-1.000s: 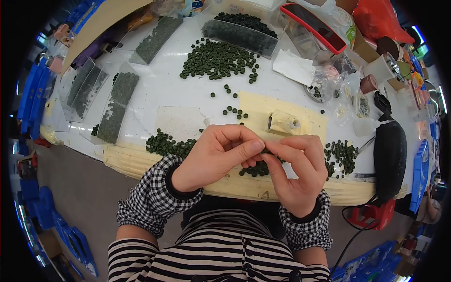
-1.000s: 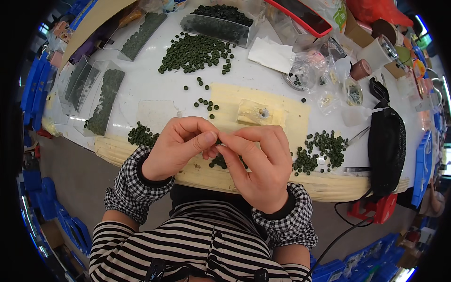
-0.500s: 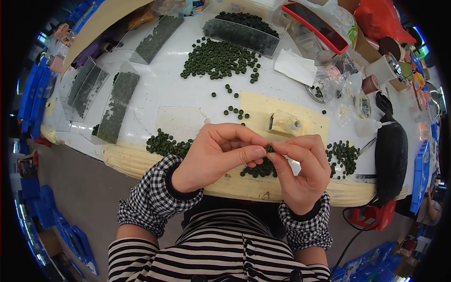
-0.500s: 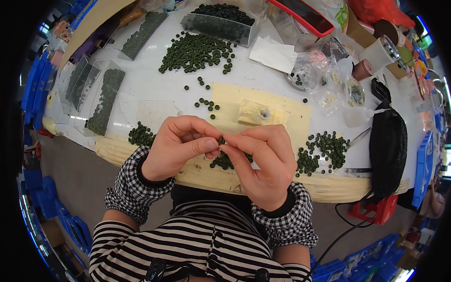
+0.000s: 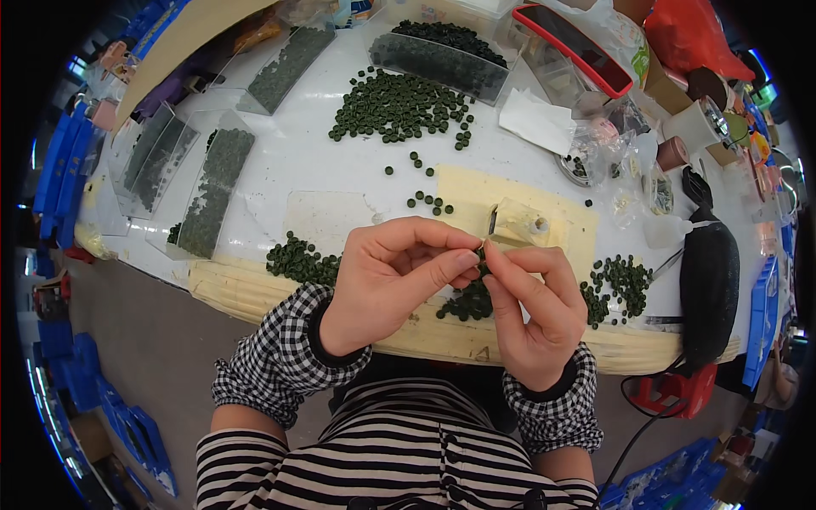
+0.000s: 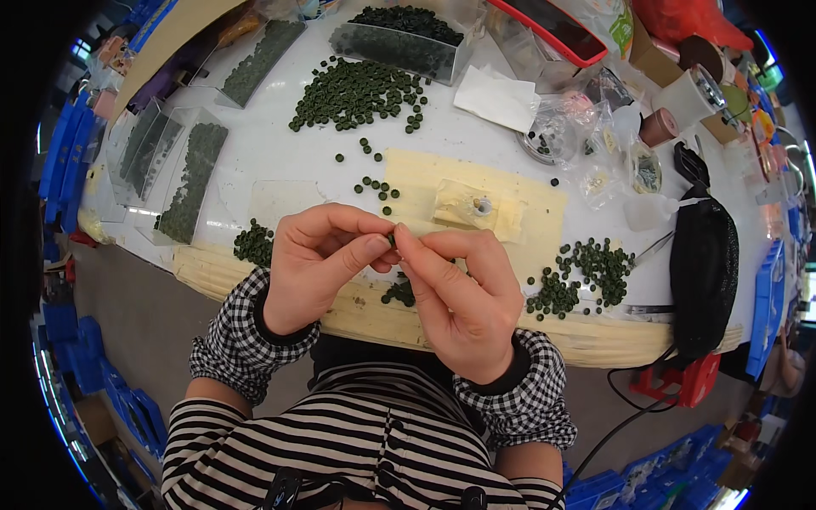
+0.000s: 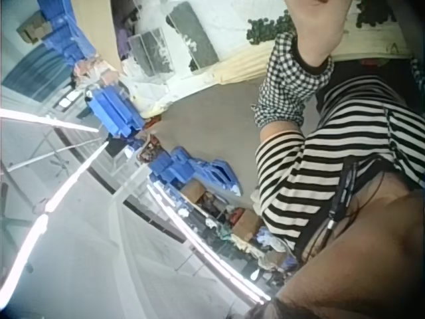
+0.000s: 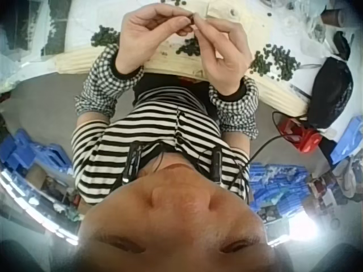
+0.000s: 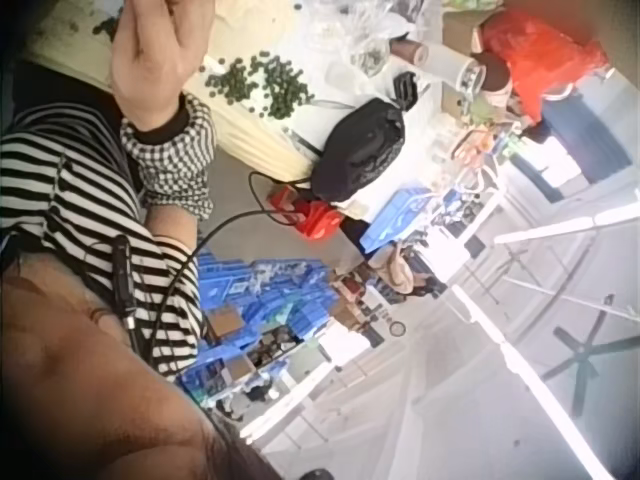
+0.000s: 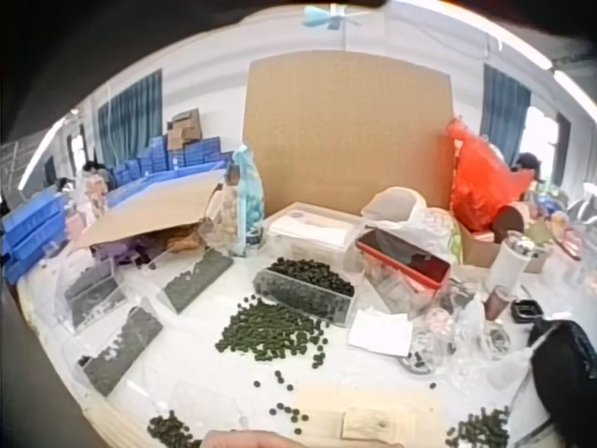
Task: Assembling small green plastic components into a yellow base plate.
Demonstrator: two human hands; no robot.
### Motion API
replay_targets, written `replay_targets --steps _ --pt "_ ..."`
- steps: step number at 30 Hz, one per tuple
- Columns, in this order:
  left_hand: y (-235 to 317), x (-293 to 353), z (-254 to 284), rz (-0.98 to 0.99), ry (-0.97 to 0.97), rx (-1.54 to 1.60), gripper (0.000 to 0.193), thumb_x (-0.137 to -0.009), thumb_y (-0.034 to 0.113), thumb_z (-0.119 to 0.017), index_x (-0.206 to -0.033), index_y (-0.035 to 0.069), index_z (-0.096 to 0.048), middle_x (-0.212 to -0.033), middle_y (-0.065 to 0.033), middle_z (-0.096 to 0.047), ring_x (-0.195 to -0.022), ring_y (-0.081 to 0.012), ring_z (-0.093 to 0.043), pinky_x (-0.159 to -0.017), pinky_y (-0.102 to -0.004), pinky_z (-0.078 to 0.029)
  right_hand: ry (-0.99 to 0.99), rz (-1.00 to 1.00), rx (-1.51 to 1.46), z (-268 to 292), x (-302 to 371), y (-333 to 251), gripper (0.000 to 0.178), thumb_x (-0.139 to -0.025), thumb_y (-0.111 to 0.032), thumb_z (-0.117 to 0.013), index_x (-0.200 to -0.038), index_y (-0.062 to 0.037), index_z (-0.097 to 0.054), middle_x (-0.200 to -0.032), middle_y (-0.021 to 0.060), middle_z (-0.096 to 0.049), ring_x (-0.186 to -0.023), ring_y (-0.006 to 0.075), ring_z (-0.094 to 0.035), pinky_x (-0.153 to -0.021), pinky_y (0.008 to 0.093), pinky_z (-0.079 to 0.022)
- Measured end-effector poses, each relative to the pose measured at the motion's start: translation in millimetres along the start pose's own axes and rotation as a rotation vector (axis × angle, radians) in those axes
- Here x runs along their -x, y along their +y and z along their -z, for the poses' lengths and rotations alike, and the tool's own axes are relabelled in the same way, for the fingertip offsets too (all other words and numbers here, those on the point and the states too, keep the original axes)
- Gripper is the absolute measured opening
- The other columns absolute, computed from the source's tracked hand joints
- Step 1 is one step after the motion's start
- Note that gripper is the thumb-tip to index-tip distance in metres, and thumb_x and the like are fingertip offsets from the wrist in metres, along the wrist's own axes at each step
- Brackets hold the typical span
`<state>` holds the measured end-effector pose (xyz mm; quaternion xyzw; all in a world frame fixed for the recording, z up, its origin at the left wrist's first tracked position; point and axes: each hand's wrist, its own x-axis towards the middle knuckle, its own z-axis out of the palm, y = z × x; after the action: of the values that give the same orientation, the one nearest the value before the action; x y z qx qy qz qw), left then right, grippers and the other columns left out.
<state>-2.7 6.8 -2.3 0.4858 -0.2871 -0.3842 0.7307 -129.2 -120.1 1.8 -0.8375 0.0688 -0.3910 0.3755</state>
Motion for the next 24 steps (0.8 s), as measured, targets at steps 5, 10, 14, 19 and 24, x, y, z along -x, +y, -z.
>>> replay_targets --steps 5,10,14,19,24 --pt "1.3 0.7 -1.5 -0.048 0.006 -0.054 0.021 -0.089 -0.004 -0.064 -0.110 -0.006 -0.064 -0.100 -0.0131 -0.070 -0.090 -0.0143 -0.067 -0.081 -0.0252 -0.056 -0.033 0.000 0.001 1.3 0.4 0.3 0.034 -0.077 0.006 -0.071 -0.110 -0.0018 -0.071 -0.092 0.0095 -0.064 -0.080 0.0213 -0.060 -0.068 0.0277 -0.049" --pt "0.9 0.6 -2.4 -0.056 0.017 -0.034 0.022 -0.089 -0.004 -0.064 -0.111 -0.007 -0.064 -0.101 -0.0123 -0.069 -0.091 -0.0136 -0.067 -0.083 -0.0242 -0.056 -0.057 -0.069 -0.048 4.2 1.4 -2.2 0.035 -0.078 0.007 -0.069 -0.112 -0.0013 -0.070 -0.094 0.0099 -0.063 -0.081 0.0212 -0.061 -0.069 0.0278 -0.050" --pt "2.1 1.0 -1.6 -0.033 0.018 -0.061 0.022 -0.089 -0.004 -0.064 -0.111 -0.007 -0.064 -0.100 -0.0118 -0.069 -0.090 -0.0132 -0.067 -0.082 -0.0240 -0.055 -0.044 -0.076 -0.097 4.3 1.5 -0.5 0.035 -0.080 0.008 -0.067 -0.114 -0.0011 -0.069 -0.094 0.0098 -0.063 -0.080 0.0191 -0.060 -0.069 0.0264 -0.050" --pt "3.7 -0.2 -1.4 -0.013 0.025 -0.067 0.019 -0.090 -0.003 -0.064 -0.108 -0.006 -0.064 -0.097 -0.0131 -0.070 -0.086 -0.0151 -0.068 -0.080 -0.0266 -0.057 -0.014 -0.142 -0.147 7.3 2.2 0.3 0.034 -0.082 0.008 -0.066 -0.115 -0.0012 -0.069 -0.093 0.0095 -0.062 -0.079 0.0166 -0.060 -0.067 0.0244 -0.049" --pt "4.1 -0.1 -0.9 -0.006 0.011 -0.019 0.022 -0.090 -0.003 -0.064 -0.112 -0.007 -0.063 -0.098 -0.0117 -0.070 -0.088 -0.0131 -0.067 -0.081 -0.0240 -0.055 -0.080 -0.097 -0.148 7.3 1.4 0.9 0.033 -0.082 0.007 -0.066 -0.114 -0.0011 -0.069 -0.093 0.0093 -0.063 -0.079 0.0171 -0.060 -0.066 0.0249 -0.049"
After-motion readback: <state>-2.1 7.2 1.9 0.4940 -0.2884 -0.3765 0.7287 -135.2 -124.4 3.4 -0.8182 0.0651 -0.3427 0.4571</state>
